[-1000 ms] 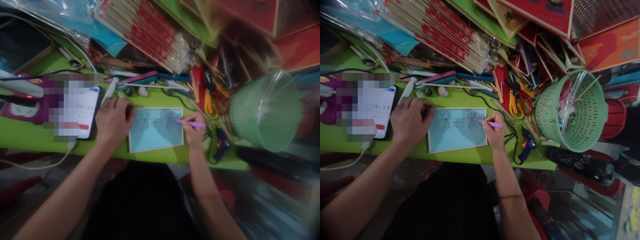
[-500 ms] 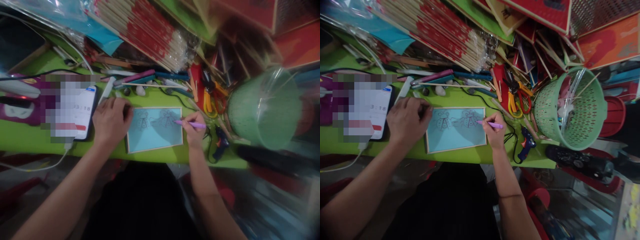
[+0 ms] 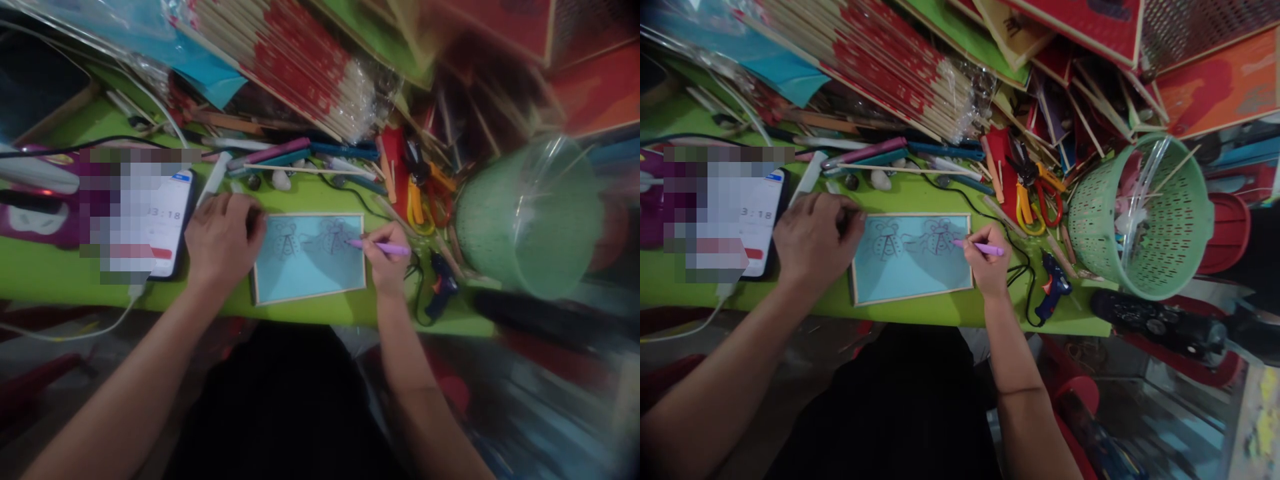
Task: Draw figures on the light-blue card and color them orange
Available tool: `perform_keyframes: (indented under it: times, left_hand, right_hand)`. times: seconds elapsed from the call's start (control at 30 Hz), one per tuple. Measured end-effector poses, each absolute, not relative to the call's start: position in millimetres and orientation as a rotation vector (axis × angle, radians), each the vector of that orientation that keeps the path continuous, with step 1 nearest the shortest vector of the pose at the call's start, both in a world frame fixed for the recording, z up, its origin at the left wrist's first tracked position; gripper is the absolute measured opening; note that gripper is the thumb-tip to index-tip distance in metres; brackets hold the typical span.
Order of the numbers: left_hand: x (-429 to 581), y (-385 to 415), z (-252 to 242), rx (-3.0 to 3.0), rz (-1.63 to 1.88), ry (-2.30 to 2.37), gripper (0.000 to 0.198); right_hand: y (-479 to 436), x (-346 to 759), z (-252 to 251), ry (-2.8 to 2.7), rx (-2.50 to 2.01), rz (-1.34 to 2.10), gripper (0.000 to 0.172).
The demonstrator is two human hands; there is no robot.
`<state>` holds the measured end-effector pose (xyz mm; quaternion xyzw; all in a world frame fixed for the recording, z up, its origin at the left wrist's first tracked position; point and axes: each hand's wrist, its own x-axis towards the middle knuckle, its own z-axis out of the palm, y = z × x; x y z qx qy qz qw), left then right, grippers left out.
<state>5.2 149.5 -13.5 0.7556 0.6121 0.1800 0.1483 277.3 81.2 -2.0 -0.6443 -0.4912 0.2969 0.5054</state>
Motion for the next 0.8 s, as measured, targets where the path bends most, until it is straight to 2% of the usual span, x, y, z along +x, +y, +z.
perform_keyframes:
  times: [0.43,0.8]
  left_hand:
    - [5.5,149.4,-13.3,2.116,0.546,1.753,0.014]
    - [6.4,149.8,-12.7,2.148,0.519,1.767,0.019]
  right_hand:
    - [80.0,279.8,-3.0,-1.175,-1.582,0.770,0.015]
    - [78.9,281.2,-4.6,-1.182,-1.598,0.760,0.014]
